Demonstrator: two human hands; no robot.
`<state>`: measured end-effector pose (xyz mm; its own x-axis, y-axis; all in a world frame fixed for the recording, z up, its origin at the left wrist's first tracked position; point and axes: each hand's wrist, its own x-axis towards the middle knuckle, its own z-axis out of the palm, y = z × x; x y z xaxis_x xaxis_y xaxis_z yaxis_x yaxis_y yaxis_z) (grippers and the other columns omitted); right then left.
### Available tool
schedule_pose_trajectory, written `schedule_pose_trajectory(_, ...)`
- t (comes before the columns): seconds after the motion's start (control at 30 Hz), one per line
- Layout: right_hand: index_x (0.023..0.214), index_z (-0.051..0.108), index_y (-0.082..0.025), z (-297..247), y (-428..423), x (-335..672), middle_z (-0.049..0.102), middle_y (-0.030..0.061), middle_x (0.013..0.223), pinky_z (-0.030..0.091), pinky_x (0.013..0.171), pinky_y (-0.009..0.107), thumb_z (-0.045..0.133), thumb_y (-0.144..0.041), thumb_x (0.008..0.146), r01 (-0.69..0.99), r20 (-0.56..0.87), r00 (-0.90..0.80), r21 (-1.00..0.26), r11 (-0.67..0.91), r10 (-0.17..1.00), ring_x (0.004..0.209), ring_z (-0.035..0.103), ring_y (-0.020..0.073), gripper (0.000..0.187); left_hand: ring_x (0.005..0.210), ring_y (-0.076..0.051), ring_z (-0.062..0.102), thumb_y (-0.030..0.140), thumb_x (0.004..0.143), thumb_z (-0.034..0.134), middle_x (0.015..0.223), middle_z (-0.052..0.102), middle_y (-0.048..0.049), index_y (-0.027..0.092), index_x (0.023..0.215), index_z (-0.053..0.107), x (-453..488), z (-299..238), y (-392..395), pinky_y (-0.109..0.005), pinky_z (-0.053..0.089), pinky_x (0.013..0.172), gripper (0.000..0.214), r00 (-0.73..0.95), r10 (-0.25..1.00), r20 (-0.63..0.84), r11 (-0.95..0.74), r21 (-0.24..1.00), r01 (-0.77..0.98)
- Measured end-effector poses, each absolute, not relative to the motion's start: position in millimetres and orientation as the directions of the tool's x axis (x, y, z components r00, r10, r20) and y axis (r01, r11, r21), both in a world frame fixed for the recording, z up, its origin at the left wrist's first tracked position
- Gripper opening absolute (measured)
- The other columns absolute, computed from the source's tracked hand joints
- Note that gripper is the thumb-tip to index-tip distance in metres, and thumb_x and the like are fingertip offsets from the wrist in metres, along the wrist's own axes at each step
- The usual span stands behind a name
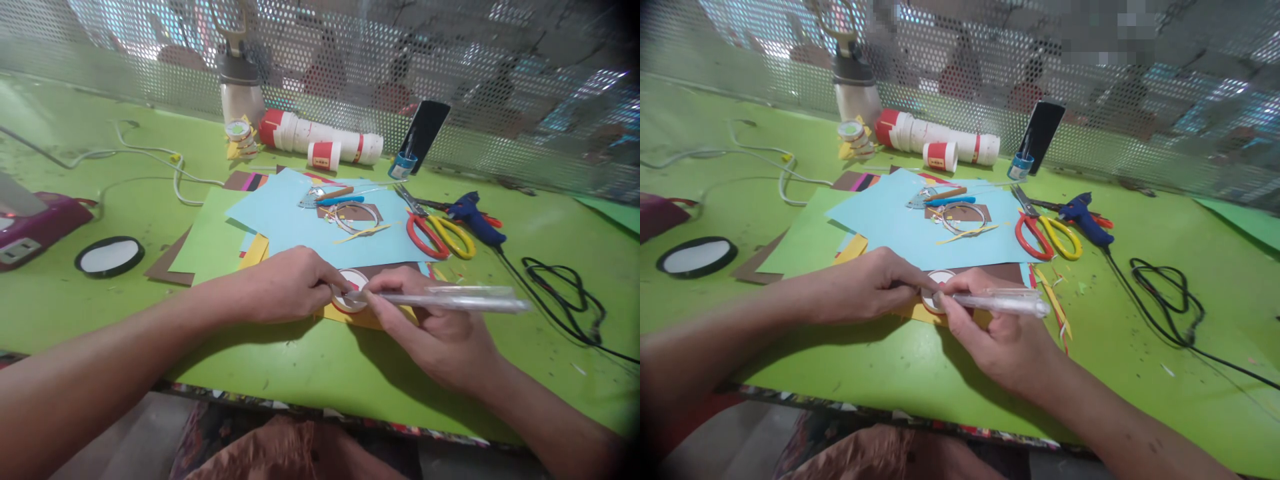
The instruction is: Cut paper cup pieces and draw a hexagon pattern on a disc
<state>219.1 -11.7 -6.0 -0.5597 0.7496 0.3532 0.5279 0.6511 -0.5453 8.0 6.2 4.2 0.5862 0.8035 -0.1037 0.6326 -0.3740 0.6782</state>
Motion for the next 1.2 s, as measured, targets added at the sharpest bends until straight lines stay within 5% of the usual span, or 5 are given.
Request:
schedule_pose_trajectory(0.67, 0.085, 0.063, -0.02, -1.6, -12.5, 215.9, 0.068, -0.0045, 0.077, 0.048, 0.066, 0.012, 0.055, -0.013, 0.088, 0.537, 0.393, -0.517, -0.543, 0.645, 0.761, 0.069, 0.063, 0.0073, 0.011, 0.072, -0.015, 0.06, 0.015, 0.084, 0.043, 0.09, 0.075, -0.0041, 0.02, 0.109, 0.074, 7.1, 2.9, 6.1, -0.022, 0.044, 0.065, 0.04, 0.589, 0.799, -0.124, -0.365, 0.679, 0.637)
schedule_pose_trajectory(1.2, 0.08, 0.064, -0.022, -1.9, -10.9, 217.0, 0.067, -0.0046, 0.072, 0.045, 0.063, 0.018, 0.055, -0.018, 0.087, 0.578, 0.367, -0.454, -0.572, 0.582, 0.812, 0.066, 0.06, 0.0097, 0.012, 0.065, -0.012, 0.055, 0.014, 0.081, 0.042, 0.082, 0.074, -0.0013, 0.02, 0.106, 0.075, 7.6, 3.8, 5.0, -0.021, 0.039, 0.059, 0.042, 0.584, 0.803, -0.119, -0.377, 0.657, 0.653)
